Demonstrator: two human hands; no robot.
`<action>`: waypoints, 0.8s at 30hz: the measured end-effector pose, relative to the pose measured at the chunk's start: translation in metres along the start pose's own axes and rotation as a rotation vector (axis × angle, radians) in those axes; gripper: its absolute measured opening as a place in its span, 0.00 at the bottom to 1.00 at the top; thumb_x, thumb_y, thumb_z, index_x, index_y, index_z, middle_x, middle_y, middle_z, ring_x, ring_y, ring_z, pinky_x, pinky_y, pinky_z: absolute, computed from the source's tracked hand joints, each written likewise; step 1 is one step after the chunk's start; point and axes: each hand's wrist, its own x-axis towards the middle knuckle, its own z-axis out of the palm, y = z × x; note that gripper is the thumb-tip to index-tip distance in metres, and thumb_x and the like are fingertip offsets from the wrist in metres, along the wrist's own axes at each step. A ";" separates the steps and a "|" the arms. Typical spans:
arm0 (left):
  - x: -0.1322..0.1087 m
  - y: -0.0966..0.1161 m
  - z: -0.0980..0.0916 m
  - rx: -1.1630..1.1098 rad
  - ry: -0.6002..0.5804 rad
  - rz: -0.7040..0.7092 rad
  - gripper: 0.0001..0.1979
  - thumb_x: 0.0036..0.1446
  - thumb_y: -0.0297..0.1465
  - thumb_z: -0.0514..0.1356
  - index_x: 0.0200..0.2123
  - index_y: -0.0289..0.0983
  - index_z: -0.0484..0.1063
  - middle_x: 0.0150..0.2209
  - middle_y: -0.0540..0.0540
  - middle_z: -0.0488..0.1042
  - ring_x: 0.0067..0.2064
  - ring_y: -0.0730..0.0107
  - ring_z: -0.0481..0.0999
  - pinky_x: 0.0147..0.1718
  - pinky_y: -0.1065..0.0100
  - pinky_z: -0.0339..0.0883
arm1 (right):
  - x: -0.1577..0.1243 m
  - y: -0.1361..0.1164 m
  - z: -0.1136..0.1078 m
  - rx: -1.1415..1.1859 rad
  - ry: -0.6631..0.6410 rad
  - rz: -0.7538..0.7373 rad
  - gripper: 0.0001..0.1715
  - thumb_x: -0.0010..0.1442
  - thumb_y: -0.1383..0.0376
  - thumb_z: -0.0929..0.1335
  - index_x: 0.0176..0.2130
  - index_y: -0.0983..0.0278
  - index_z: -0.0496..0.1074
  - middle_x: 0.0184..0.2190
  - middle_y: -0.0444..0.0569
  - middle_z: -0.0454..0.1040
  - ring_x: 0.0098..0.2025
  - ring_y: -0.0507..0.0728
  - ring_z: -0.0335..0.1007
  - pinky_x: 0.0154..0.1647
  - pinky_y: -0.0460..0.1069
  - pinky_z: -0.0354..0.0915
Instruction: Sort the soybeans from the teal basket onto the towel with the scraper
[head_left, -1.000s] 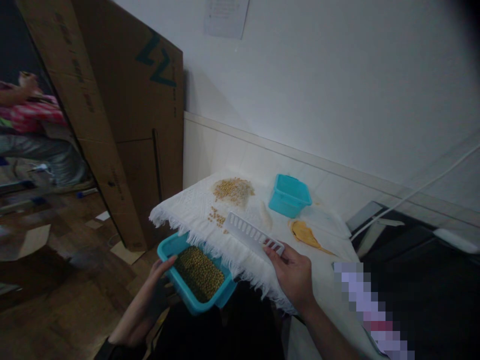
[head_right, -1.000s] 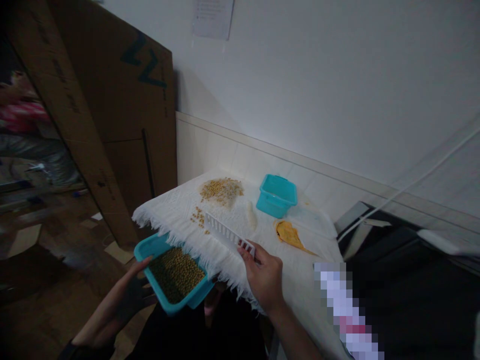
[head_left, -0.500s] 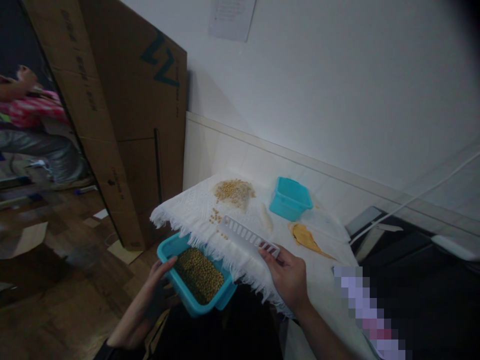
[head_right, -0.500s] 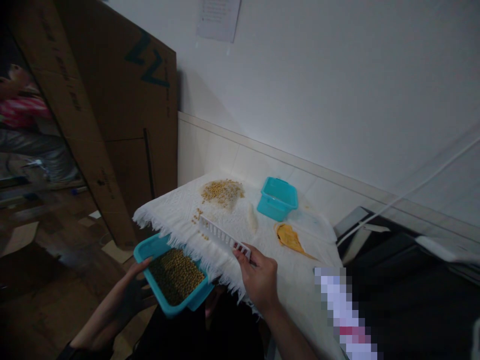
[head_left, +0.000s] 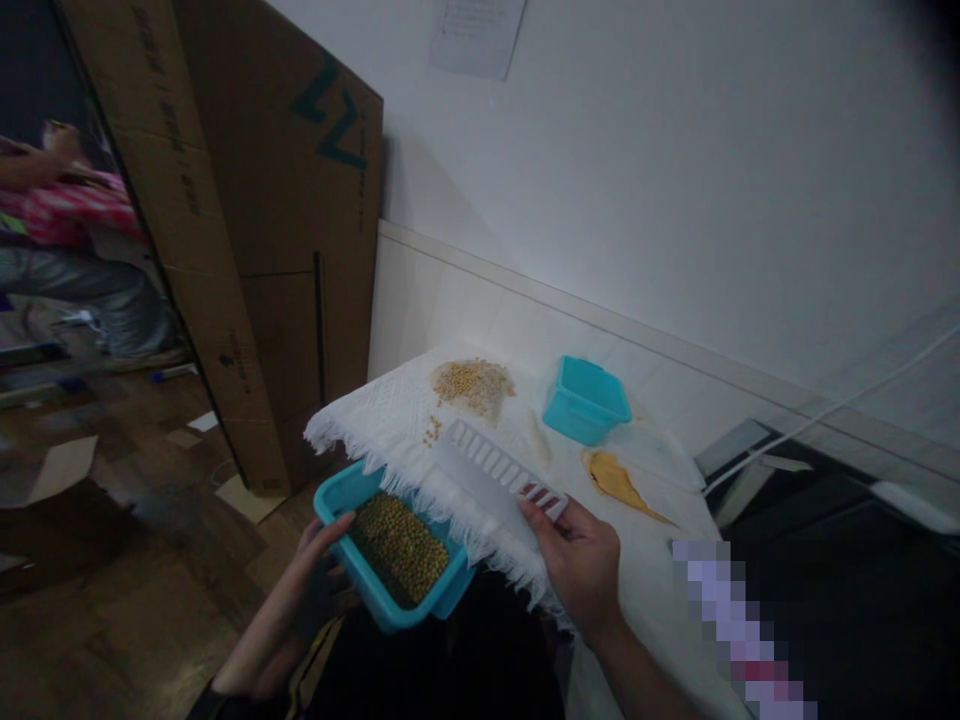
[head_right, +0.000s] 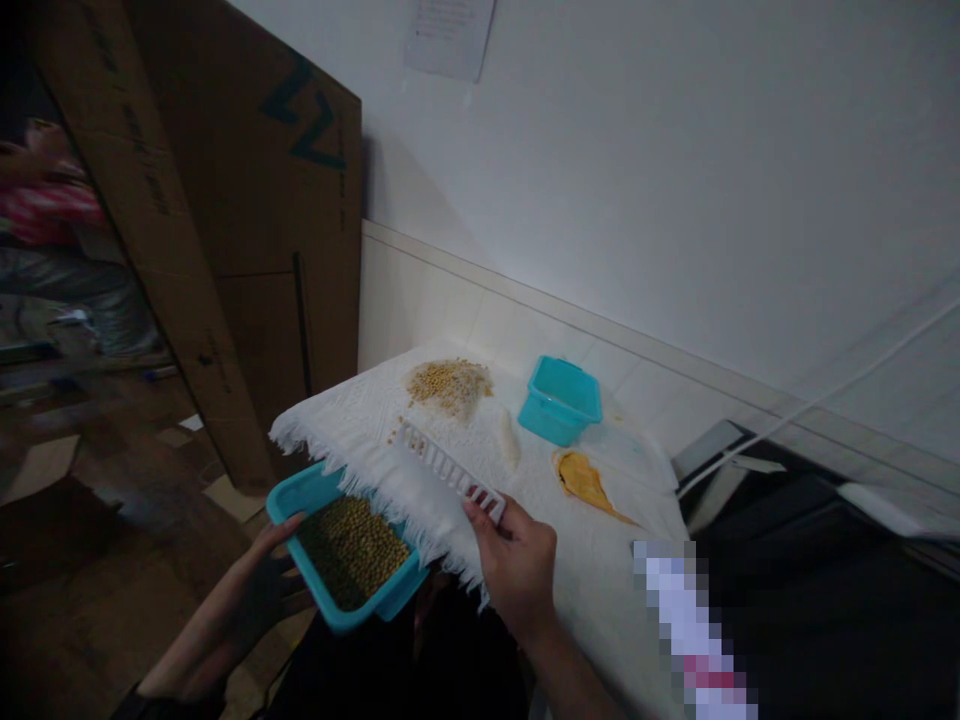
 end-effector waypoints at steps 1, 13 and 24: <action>0.000 0.000 0.000 -0.007 0.006 0.000 0.41 0.50 0.49 0.81 0.64 0.52 0.72 0.50 0.41 0.85 0.49 0.41 0.89 0.42 0.47 0.84 | 0.002 -0.001 0.001 -0.016 0.018 0.000 0.20 0.69 0.50 0.76 0.39 0.63 0.90 0.32 0.53 0.90 0.28 0.62 0.87 0.31 0.48 0.80; 0.000 0.001 -0.002 0.008 0.006 0.022 0.37 0.58 0.50 0.77 0.66 0.52 0.69 0.51 0.41 0.83 0.42 0.49 0.86 0.36 0.55 0.79 | 0.006 -0.002 0.012 -0.096 0.019 -0.055 0.25 0.71 0.48 0.74 0.34 0.64 0.87 0.27 0.52 0.87 0.22 0.57 0.81 0.26 0.46 0.75; 0.001 0.007 -0.012 0.038 0.000 0.037 0.40 0.61 0.49 0.74 0.71 0.51 0.65 0.53 0.39 0.79 0.41 0.53 0.86 0.38 0.58 0.80 | 0.015 0.003 0.039 -0.027 -0.010 -0.025 0.24 0.72 0.49 0.73 0.35 0.64 0.87 0.30 0.54 0.89 0.27 0.59 0.84 0.30 0.47 0.76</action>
